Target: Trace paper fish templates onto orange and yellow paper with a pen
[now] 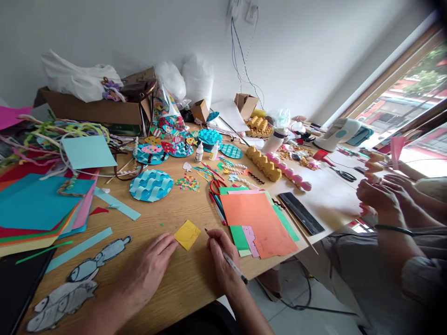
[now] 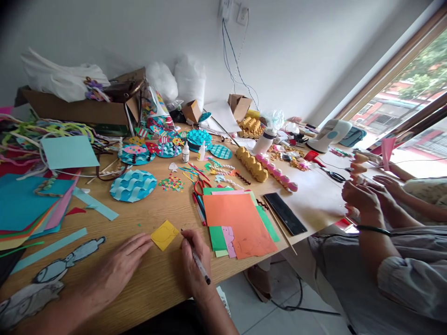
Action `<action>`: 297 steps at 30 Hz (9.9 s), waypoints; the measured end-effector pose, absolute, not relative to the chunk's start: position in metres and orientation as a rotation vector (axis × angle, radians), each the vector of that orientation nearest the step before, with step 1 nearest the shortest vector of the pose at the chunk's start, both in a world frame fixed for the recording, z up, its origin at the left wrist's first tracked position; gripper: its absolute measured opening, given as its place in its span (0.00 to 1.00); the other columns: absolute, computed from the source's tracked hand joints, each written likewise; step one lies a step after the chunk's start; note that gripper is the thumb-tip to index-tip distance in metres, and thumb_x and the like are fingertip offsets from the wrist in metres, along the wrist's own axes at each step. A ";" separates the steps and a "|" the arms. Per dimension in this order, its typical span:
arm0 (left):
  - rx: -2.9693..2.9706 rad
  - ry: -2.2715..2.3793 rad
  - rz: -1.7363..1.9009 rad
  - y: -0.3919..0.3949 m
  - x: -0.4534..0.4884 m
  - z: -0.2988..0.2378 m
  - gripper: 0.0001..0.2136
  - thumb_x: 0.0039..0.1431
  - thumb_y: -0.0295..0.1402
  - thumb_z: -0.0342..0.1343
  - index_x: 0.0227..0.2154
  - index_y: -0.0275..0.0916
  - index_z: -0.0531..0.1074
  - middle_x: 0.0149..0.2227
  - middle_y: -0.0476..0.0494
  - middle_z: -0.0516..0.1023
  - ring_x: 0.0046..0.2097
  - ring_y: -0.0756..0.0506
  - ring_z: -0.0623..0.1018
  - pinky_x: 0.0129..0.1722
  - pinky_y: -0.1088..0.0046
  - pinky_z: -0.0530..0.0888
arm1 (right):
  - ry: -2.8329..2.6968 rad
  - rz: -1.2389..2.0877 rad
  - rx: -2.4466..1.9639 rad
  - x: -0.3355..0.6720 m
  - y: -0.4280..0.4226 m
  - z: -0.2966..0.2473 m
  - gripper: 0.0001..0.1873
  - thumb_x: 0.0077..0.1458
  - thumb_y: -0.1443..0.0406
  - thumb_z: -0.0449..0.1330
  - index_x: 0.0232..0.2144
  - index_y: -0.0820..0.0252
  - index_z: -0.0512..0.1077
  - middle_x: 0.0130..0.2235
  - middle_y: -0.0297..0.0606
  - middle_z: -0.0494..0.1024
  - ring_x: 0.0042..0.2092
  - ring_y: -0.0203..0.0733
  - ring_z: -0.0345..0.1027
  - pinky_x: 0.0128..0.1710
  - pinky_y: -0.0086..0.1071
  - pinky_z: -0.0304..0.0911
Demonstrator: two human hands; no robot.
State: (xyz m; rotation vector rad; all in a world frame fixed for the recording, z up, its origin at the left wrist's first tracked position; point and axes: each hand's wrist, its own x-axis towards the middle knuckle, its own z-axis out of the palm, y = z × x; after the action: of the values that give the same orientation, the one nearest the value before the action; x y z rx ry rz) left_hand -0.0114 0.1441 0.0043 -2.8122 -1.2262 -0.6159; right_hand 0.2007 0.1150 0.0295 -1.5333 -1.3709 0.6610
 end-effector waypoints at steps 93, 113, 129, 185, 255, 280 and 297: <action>-2.715 -1.115 -0.664 0.132 0.016 0.001 0.16 0.61 0.27 0.43 0.50 0.34 0.67 0.49 0.39 0.75 0.51 0.42 0.74 0.51 0.62 0.72 | -1.711 0.693 -1.388 0.180 0.144 0.018 0.07 0.53 0.69 0.51 0.33 0.58 0.69 0.30 0.36 0.76 0.33 0.38 0.70 0.33 0.28 0.62; -2.731 -1.158 -0.668 0.131 0.018 0.000 0.16 0.61 0.26 0.42 0.49 0.33 0.67 0.48 0.37 0.76 0.50 0.41 0.75 0.49 0.61 0.74 | -1.746 0.675 -1.424 0.179 0.143 0.020 0.07 0.53 0.70 0.52 0.33 0.57 0.69 0.30 0.34 0.75 0.33 0.38 0.69 0.33 0.28 0.62; -2.797 -1.207 -0.705 0.131 0.018 0.000 0.16 0.60 0.25 0.44 0.50 0.34 0.67 0.49 0.38 0.74 0.51 0.41 0.73 0.51 0.60 0.73 | -1.764 0.656 -1.419 0.179 0.143 0.019 0.07 0.54 0.70 0.52 0.34 0.58 0.69 0.32 0.36 0.76 0.34 0.38 0.70 0.36 0.29 0.63; -2.744 -1.185 -0.561 0.156 0.013 -0.006 0.18 0.63 0.26 0.39 0.50 0.35 0.69 0.51 0.39 0.75 0.54 0.41 0.70 0.53 0.59 0.68 | -1.748 0.611 -1.426 0.180 0.143 0.018 0.08 0.54 0.69 0.50 0.33 0.60 0.69 0.30 0.39 0.76 0.32 0.40 0.70 0.33 0.30 0.61; -2.703 -1.239 -0.569 0.152 0.017 -0.004 0.18 0.62 0.25 0.40 0.50 0.36 0.70 0.51 0.39 0.75 0.55 0.42 0.70 0.56 0.59 0.64 | -1.697 0.544 -1.474 0.182 0.141 0.017 0.07 0.53 0.70 0.51 0.32 0.58 0.68 0.29 0.36 0.75 0.32 0.38 0.69 0.32 0.29 0.62; -2.739 -1.284 -0.535 0.150 0.014 0.001 0.18 0.62 0.25 0.39 0.49 0.36 0.71 0.49 0.39 0.76 0.50 0.41 0.73 0.50 0.60 0.71 | -1.617 0.700 -1.402 0.182 0.144 0.022 0.08 0.53 0.69 0.52 0.32 0.58 0.71 0.28 0.34 0.76 0.29 0.36 0.69 0.30 0.28 0.63; -2.746 -1.316 -0.493 0.148 0.017 0.003 0.17 0.62 0.25 0.42 0.49 0.36 0.71 0.52 0.40 0.75 0.51 0.41 0.72 0.51 0.60 0.68 | -1.674 0.712 -1.455 0.181 0.145 0.019 0.08 0.54 0.69 0.52 0.34 0.59 0.71 0.30 0.36 0.77 0.34 0.39 0.71 0.34 0.29 0.63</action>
State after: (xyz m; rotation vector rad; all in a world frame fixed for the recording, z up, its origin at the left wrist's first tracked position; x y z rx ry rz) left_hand 0.0172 0.1478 0.0032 -2.7458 -1.3156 -0.4929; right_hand 0.1811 0.1445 0.0187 -1.4548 -1.6738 0.7124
